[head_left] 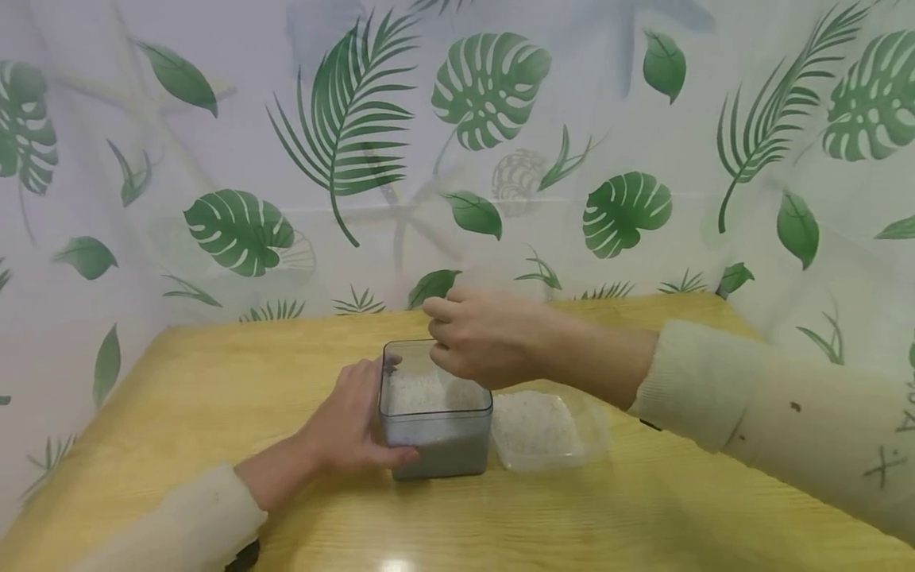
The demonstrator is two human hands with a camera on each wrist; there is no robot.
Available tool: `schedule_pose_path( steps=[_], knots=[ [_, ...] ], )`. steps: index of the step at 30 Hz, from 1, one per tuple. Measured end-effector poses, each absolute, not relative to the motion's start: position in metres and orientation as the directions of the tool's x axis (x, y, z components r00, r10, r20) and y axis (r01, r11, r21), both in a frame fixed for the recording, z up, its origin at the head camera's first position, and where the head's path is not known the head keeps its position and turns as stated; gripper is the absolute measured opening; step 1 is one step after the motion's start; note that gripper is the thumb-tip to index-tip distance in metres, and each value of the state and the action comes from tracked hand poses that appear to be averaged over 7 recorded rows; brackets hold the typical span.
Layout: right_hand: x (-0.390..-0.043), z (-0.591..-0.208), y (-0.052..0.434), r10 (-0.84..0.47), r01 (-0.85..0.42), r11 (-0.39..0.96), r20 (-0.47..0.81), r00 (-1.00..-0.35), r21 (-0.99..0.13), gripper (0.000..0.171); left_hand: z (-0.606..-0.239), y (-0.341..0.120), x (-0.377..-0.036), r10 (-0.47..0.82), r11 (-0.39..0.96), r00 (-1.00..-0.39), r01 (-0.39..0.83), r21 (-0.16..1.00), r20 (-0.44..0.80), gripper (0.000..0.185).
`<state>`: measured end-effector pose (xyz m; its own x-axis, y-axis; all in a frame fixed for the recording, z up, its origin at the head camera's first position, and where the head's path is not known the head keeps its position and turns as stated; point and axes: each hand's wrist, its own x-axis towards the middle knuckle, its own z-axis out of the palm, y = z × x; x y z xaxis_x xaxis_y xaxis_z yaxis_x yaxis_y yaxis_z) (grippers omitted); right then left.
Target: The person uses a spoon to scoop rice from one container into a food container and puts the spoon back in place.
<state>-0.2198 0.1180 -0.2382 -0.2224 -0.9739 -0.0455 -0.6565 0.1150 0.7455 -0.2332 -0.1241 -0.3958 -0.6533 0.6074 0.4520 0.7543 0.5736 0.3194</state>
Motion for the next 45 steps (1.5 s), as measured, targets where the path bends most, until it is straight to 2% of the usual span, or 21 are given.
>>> schedule_pose_path(
  steps=[3, 6, 17, 22, 28, 31, 36, 38, 45],
  knots=[
    [-0.218, -0.237, 0.116, -0.945, -0.673, 0.172, -0.072, -0.318, 0.720, 0.018, -0.395, -0.123, -0.234, 0.609, 0.578, -0.654, 0.754, 0.314, 0.449, 0.109],
    [-0.216, -0.237, 0.116, -0.921, -0.689, 0.223, -0.083, -0.380, 0.690, 0.020, -0.395, -0.122, -0.233, 0.610, 0.580, -0.655, 0.752, 0.313, 0.446, 0.109],
    [-0.210, -0.236, 0.117, -0.847, -0.721, 0.428, -0.035, -0.530, 0.545, 0.028, -0.397, -0.122, -0.235, 0.610, 0.573, -0.652, 0.756, 0.317, 0.451, 0.111],
    [-0.207, -0.238, 0.116, -0.828, -0.714, 0.493, 0.018, -0.560, 0.497, 0.036, -0.396, -0.123, -0.236, 0.606, 0.584, -0.660, 0.748, 0.314, 0.444, 0.111],
    [-0.204, -0.245, 0.121, -0.761, -0.716, 0.617, 0.017, -0.648, 0.325, 0.049, -0.397, -0.125, -0.235, 0.605, 0.595, -0.668, 0.741, 0.311, 0.434, 0.111],
    [-0.204, -0.247, 0.130, -0.764, -0.752, 0.618, -0.047, -0.643, 0.229, 0.047, -0.395, -0.124, -0.236, 0.615, 0.584, -0.657, 0.751, 0.308, 0.437, 0.111],
    [-0.206, -0.249, 0.142, -0.815, -0.820, 0.550, -0.116, -0.568, 0.157, 0.037, -0.394, -0.125, -0.237, 0.613, 0.591, -0.665, 0.745, 0.311, 0.428, 0.112],
    [-0.208, -0.250, 0.144, -0.828, -0.836, 0.525, -0.132, -0.545, 0.159, 0.036, -0.394, -0.126, -0.236, 0.609, 0.597, -0.674, 0.736, 0.318, 0.418, 0.112],
    [-0.213, -0.253, 0.148, -0.831, -0.837, 0.510, -0.138, -0.539, 0.196, 0.038, -0.394, -0.125, -0.237, 0.603, 0.600, -0.680, 0.731, 0.324, 0.418, 0.110]
  ],
)
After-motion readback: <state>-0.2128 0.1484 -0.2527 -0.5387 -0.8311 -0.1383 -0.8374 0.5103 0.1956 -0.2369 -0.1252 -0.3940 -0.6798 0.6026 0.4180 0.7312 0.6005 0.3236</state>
